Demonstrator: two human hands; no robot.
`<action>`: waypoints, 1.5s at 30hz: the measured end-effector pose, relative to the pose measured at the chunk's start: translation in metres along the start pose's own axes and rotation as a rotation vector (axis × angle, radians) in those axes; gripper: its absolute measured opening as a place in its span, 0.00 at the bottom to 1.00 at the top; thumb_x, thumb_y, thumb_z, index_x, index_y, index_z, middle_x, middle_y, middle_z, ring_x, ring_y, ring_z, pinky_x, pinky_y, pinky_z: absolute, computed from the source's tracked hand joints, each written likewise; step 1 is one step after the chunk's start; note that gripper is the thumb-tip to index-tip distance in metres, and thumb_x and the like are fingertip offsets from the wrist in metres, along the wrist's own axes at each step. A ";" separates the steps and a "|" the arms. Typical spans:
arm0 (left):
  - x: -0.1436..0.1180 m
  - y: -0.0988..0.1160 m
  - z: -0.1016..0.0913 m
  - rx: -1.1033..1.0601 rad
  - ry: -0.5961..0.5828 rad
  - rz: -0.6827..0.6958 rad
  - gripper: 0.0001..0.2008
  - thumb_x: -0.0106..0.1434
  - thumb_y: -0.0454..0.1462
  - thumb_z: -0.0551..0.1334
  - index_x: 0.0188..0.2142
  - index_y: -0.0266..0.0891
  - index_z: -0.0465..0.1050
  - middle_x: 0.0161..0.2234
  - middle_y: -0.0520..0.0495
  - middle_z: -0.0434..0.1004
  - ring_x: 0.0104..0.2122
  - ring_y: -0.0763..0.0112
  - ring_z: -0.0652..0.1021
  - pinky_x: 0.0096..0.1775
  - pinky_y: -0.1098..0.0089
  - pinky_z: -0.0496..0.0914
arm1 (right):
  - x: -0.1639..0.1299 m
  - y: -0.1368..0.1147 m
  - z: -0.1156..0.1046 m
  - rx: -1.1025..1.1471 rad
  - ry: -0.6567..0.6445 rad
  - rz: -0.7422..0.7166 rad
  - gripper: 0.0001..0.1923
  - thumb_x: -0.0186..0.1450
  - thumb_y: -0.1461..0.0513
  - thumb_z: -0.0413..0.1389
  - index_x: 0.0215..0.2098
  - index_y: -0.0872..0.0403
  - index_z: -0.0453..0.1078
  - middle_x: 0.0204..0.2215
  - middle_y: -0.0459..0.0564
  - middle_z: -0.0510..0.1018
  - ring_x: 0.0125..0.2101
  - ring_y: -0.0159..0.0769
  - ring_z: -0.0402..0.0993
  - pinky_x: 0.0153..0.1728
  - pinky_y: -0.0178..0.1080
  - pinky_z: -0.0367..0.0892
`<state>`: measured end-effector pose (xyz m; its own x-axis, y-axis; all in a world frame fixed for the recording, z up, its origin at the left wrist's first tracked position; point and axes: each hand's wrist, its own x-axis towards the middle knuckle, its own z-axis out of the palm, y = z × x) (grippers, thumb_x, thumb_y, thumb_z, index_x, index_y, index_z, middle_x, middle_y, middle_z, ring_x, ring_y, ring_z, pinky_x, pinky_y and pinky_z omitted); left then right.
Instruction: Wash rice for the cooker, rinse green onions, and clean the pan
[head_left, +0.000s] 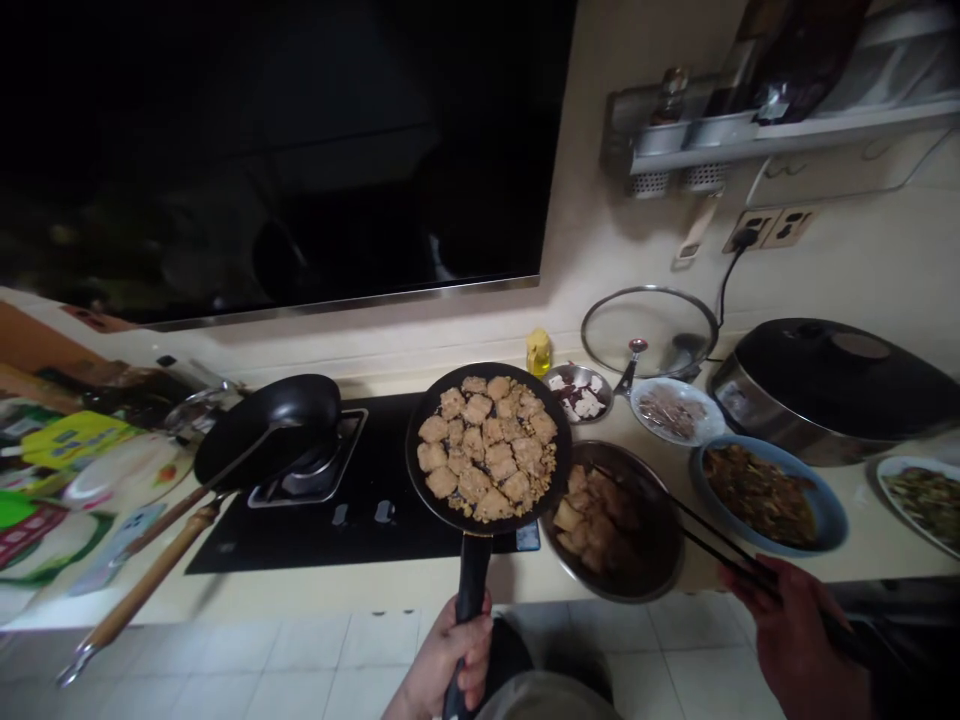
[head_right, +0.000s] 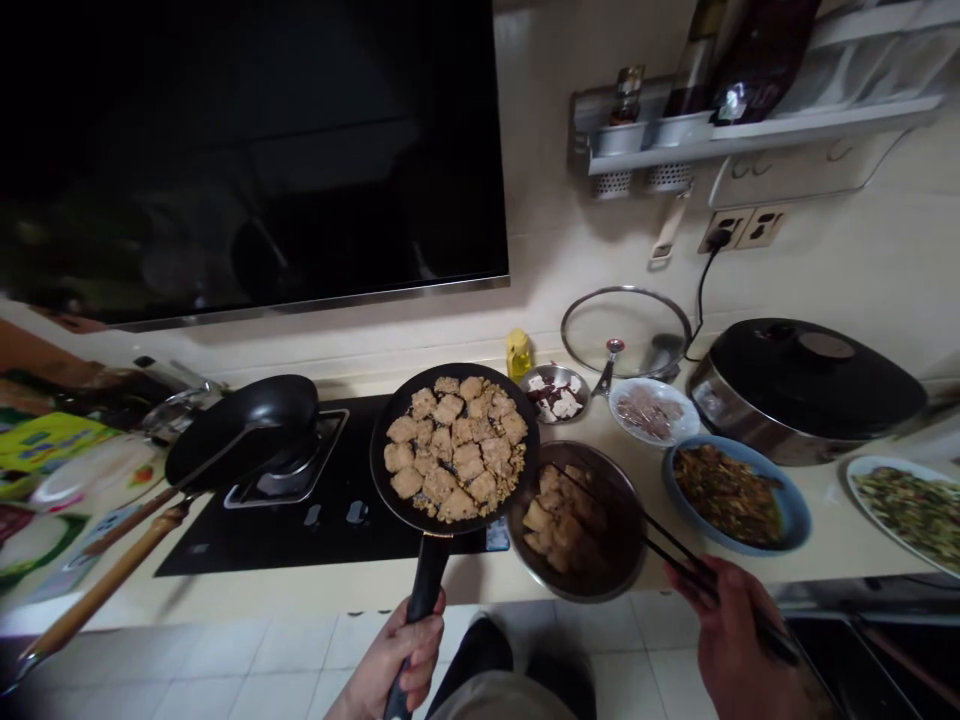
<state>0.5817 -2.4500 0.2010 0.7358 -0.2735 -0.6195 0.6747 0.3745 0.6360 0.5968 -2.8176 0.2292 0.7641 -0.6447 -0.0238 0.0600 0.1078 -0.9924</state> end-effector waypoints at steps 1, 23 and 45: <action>0.000 -0.004 0.007 0.017 -0.014 0.011 0.26 0.46 0.49 0.72 0.33 0.43 0.58 0.14 0.64 0.58 0.10 0.84 0.51 0.10 0.78 0.56 | 0.003 -0.007 0.002 0.027 -0.005 0.004 0.17 0.56 0.47 0.61 0.33 0.50 0.68 0.25 0.48 0.80 0.26 0.43 0.79 0.26 0.42 0.77; 0.004 -0.049 0.056 0.179 -0.046 0.053 0.23 0.49 0.50 0.68 0.33 0.43 0.57 0.14 0.63 0.59 0.09 0.84 0.54 0.11 0.79 0.57 | 0.103 0.023 -0.024 0.139 -0.301 0.095 0.18 0.51 0.49 0.66 0.30 0.53 0.72 0.26 0.48 0.80 0.29 0.40 0.79 0.33 0.42 0.78; 0.003 -0.049 0.061 0.236 -0.023 0.094 0.23 0.50 0.51 0.68 0.32 0.42 0.57 0.13 0.63 0.58 0.08 0.83 0.55 0.10 0.78 0.57 | 0.067 0.030 -0.020 0.282 -0.132 0.178 0.18 0.49 0.50 0.67 0.27 0.54 0.69 0.23 0.46 0.79 0.24 0.39 0.78 0.29 0.41 0.78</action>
<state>0.5543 -2.5232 0.1956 0.7952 -0.2682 -0.5438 0.5962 0.1824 0.7818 0.6373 -2.8726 0.1959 0.8541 -0.4952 -0.1592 0.0793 0.4265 -0.9010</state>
